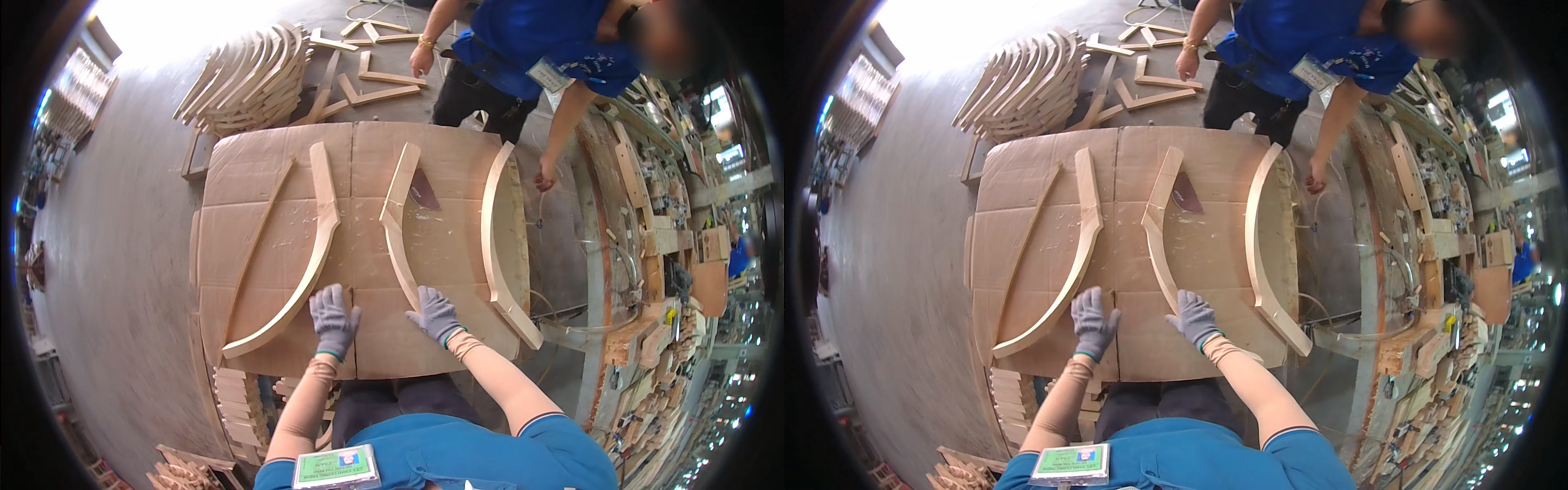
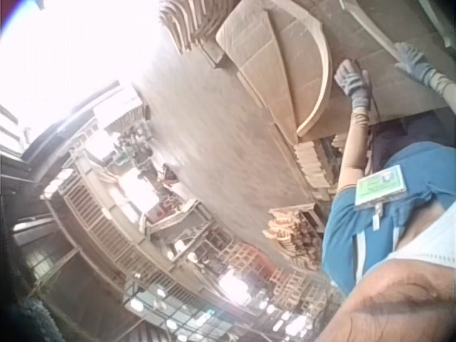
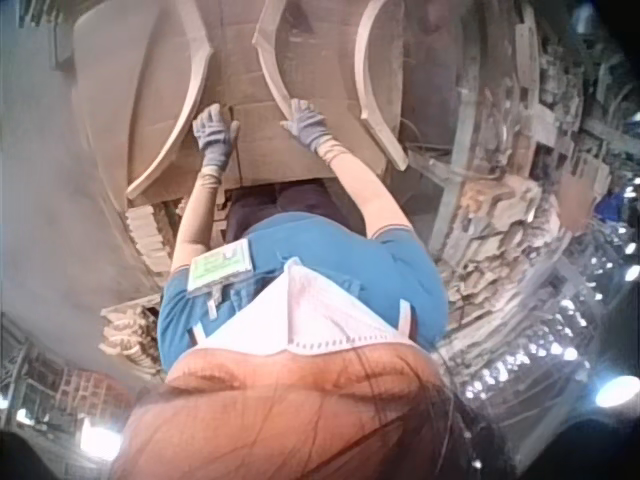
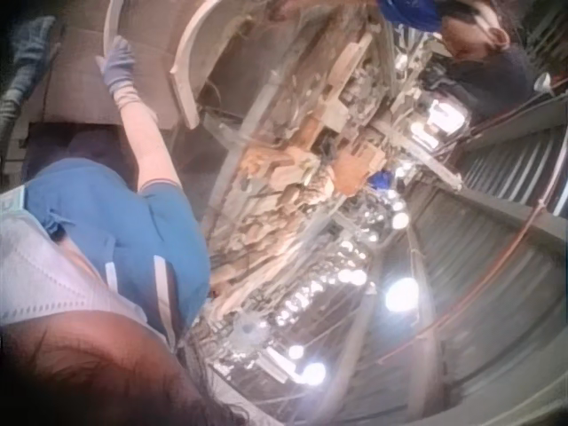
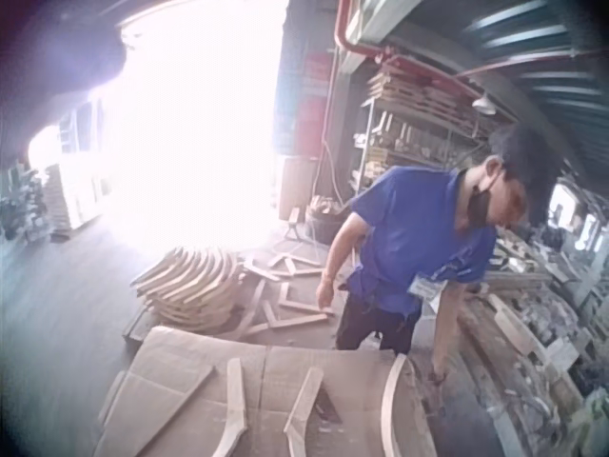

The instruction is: The person places curved wooden pieces into a jig, secures them, and uses a nail gun to fasten them. The person then removes the assembled pieces and stacks them on a nearby table.

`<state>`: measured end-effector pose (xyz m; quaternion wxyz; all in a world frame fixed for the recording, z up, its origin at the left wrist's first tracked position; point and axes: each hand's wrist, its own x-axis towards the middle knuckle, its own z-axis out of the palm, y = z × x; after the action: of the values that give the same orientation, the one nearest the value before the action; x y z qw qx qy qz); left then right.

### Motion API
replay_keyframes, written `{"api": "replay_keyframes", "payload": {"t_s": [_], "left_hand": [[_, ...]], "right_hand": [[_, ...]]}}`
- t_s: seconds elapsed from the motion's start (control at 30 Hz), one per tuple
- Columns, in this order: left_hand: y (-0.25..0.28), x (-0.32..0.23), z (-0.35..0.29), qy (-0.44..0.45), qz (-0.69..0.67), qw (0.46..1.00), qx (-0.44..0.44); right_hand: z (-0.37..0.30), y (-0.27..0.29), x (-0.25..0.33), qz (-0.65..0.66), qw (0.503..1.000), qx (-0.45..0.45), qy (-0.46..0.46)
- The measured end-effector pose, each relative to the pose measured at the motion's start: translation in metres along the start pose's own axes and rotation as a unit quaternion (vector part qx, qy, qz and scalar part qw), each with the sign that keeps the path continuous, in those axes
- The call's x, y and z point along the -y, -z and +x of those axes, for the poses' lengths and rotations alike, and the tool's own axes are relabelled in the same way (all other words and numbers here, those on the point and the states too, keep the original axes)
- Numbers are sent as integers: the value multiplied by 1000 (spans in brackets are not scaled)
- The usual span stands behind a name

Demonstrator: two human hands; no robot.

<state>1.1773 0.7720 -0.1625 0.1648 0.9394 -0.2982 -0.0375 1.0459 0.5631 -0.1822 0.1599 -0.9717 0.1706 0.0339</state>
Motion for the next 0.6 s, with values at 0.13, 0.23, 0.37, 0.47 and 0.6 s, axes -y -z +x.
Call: {"api": "replay_keyframes", "payload": {"t_s": [0.13, 0.23, 0.37, 0.47, 0.6], "left_hand": [[-25, -32, -20, 70, -46, 993, 89], [-40, -44, -22, 107, -60, 987, 108], [-46, -49, -11, 152, -66, 981, 96], [-44, -45, -14, 167, -58, 982, 70], [-36, -38, -38, 185, -83, 979, 31]], "right_hand": [[16, 12, -17, 100, 994, 0, -44], [27, 14, -57, 116, 992, -34, -35], [74, 20, -106, 93, 989, -110, -44], [129, 26, -117, 146, 981, -102, -79], [196, 28, -105, 129, 981, -113, -94]]}}
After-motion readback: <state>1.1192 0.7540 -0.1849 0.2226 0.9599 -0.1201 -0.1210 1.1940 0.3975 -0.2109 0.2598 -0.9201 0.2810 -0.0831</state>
